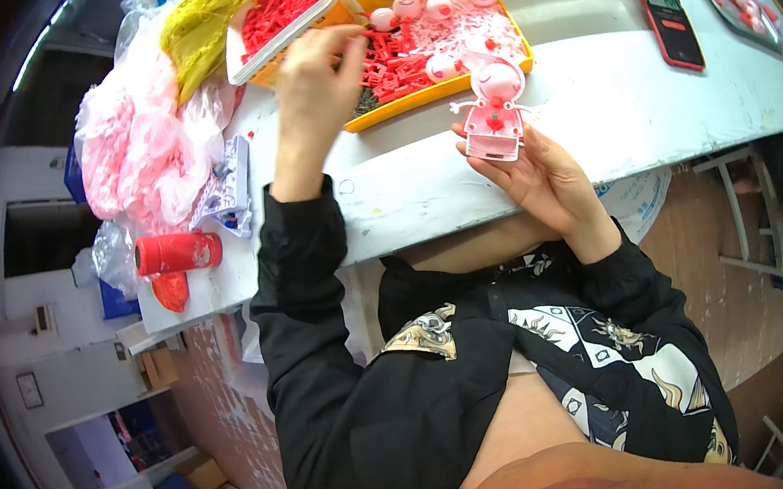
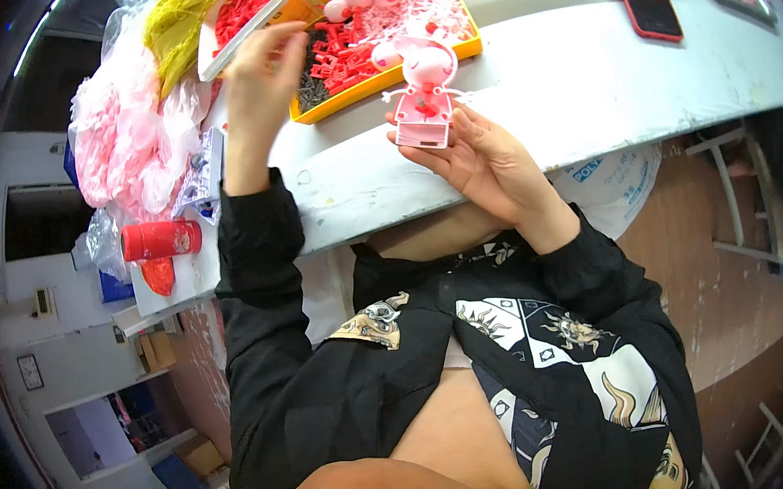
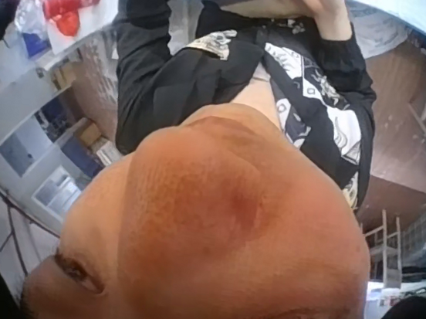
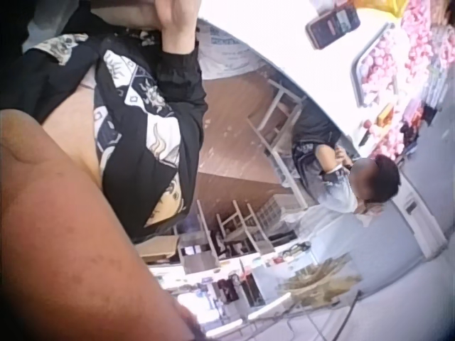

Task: The person assembles toy figures by hand, inserting internal components into a base frame and snapping the outer body and head parts together.

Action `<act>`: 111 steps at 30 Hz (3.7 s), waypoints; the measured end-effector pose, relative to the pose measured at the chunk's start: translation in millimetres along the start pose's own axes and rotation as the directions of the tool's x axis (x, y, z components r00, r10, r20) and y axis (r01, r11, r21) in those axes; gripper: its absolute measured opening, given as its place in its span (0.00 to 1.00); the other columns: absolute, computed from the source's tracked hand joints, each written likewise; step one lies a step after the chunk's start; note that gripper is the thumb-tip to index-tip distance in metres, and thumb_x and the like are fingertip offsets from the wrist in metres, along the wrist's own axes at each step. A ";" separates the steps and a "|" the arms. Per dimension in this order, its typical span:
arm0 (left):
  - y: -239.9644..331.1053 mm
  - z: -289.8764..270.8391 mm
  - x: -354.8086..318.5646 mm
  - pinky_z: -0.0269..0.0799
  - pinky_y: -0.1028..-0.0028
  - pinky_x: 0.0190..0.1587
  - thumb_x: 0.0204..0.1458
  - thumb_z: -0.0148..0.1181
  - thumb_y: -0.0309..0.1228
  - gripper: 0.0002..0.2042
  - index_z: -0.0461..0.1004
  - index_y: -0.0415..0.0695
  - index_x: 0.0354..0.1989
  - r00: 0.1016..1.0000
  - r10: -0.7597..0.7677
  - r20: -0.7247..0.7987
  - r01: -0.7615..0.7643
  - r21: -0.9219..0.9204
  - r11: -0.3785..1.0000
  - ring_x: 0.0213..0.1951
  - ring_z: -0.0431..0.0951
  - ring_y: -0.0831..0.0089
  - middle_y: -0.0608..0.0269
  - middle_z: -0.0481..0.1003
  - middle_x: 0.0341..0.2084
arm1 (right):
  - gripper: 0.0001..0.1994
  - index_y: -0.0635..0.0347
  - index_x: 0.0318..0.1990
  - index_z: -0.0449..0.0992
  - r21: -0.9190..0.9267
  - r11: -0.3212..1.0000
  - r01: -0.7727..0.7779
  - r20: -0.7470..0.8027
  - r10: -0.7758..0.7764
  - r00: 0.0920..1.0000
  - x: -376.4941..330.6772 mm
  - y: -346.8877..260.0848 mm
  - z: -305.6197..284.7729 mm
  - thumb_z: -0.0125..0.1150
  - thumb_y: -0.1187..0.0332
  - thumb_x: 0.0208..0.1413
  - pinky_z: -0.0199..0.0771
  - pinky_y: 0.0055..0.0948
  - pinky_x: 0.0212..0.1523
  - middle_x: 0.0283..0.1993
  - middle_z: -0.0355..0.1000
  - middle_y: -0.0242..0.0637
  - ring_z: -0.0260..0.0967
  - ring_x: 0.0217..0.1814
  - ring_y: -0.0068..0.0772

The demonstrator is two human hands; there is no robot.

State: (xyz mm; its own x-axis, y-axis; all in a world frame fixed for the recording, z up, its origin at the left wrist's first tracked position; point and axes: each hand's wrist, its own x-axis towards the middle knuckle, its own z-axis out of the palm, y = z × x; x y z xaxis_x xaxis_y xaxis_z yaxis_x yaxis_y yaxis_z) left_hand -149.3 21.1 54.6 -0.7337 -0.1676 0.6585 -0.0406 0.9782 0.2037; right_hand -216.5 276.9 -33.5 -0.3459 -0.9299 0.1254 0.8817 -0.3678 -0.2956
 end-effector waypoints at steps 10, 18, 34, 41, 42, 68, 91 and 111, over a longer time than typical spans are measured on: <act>35.4 30.6 -51.6 0.72 0.66 0.41 0.46 0.63 0.21 0.09 0.77 0.41 0.38 0.996 0.060 -0.072 -0.069 -0.143 0.987 0.37 0.75 0.59 0.55 0.75 0.32 | 0.27 0.69 0.66 0.50 -0.013 1.000 0.019 0.019 -0.019 1.000 3.6 2.3 -0.5 0.44 0.61 0.66 0.53 0.42 0.70 0.67 0.53 0.58 0.53 0.70 0.50; 113.8 23.2 -85.7 0.70 0.70 0.33 0.38 0.65 0.16 0.14 0.74 0.39 0.35 0.998 -0.016 -0.068 -0.006 -0.316 0.949 0.29 0.74 0.62 0.57 0.73 0.25 | 0.25 0.67 0.63 0.58 -0.011 0.997 0.080 0.012 -0.080 0.997 8.2 -1.8 -14.1 0.47 0.59 0.65 0.56 0.42 0.68 0.64 0.60 0.50 0.60 0.66 0.44; 132.1 51.0 -90.6 0.72 0.69 0.34 0.36 0.69 0.16 0.13 0.79 0.41 0.33 0.964 0.184 -0.194 -0.202 -0.076 0.976 0.31 0.76 0.63 0.59 0.76 0.31 | 0.14 0.54 0.53 0.66 0.027 0.997 0.072 -0.023 -0.071 0.997 -5.7 7.0 -3.8 0.48 0.59 0.66 0.66 0.25 0.53 0.49 0.70 0.30 0.67 0.49 0.22; 118.5 46.6 -84.1 0.73 0.70 0.35 0.39 0.69 0.15 0.11 0.79 0.39 0.33 0.965 0.170 -0.198 -0.169 0.023 0.985 0.32 0.76 0.66 0.59 0.76 0.30 | 0.23 0.62 0.65 0.58 -0.588 0.798 -0.127 0.061 0.201 0.978 -71.3 -29.9 -4.8 0.49 0.63 0.65 0.66 0.29 0.60 0.58 0.68 0.43 0.66 0.58 0.30; 110.2 23.0 -83.5 0.73 0.70 0.35 0.39 0.68 0.15 0.11 0.78 0.39 0.32 0.964 0.178 -0.198 -0.160 0.100 0.982 0.32 0.76 0.66 0.58 0.75 0.30 | 0.21 0.66 0.60 0.64 -0.635 0.756 -0.158 0.168 0.335 0.927 -77.6 -39.5 -5.1 0.49 0.62 0.65 0.69 0.29 0.56 0.53 0.71 0.45 0.69 0.54 0.31; 42.7 6.2 -63.6 0.72 0.68 0.38 0.39 0.67 0.17 0.10 0.77 0.40 0.31 0.995 -0.010 -0.103 0.025 0.150 0.988 0.33 0.75 0.63 0.60 0.76 0.29 | 0.19 0.71 0.48 0.74 -0.920 -0.007 -0.392 -0.335 -0.507 0.794 -14.5 -39.7 -290.4 0.43 0.61 0.65 0.74 0.34 0.47 0.42 0.76 0.50 0.74 0.44 0.40; 54.1 3.0 -69.3 0.72 0.69 0.35 0.39 0.72 0.26 0.26 0.70 0.44 0.50 0.996 -0.020 -0.082 0.019 -0.015 1.000 0.38 0.74 0.63 0.55 0.70 0.40 | 0.18 0.70 0.47 0.74 -0.607 -0.484 -0.630 0.005 -0.795 0.607 -75.4 -48.3 -317.9 0.43 0.62 0.65 0.74 0.36 0.45 0.41 0.76 0.49 0.74 0.43 0.43; 246.3 67.9 -84.5 0.70 0.68 0.32 0.45 0.63 0.20 0.13 0.74 0.39 0.41 0.883 0.444 0.151 -0.139 -0.820 0.556 0.29 0.74 0.61 0.55 0.73 0.26 | 0.14 0.63 0.37 0.69 -0.656 -0.251 -0.711 0.350 -0.937 0.008 -279.1 -189.1 -91.2 0.46 0.60 0.64 0.66 0.41 0.33 0.31 0.67 0.55 0.65 0.34 0.61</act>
State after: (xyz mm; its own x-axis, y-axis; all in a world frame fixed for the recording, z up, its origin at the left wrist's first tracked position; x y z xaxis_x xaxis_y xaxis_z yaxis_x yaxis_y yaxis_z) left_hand -143.3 284.5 0.0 -0.7684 0.3049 0.5627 0.6356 0.4663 0.6152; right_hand -315.9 605.2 -98.9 -0.7164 0.3398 0.6094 -0.1863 0.7486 -0.6364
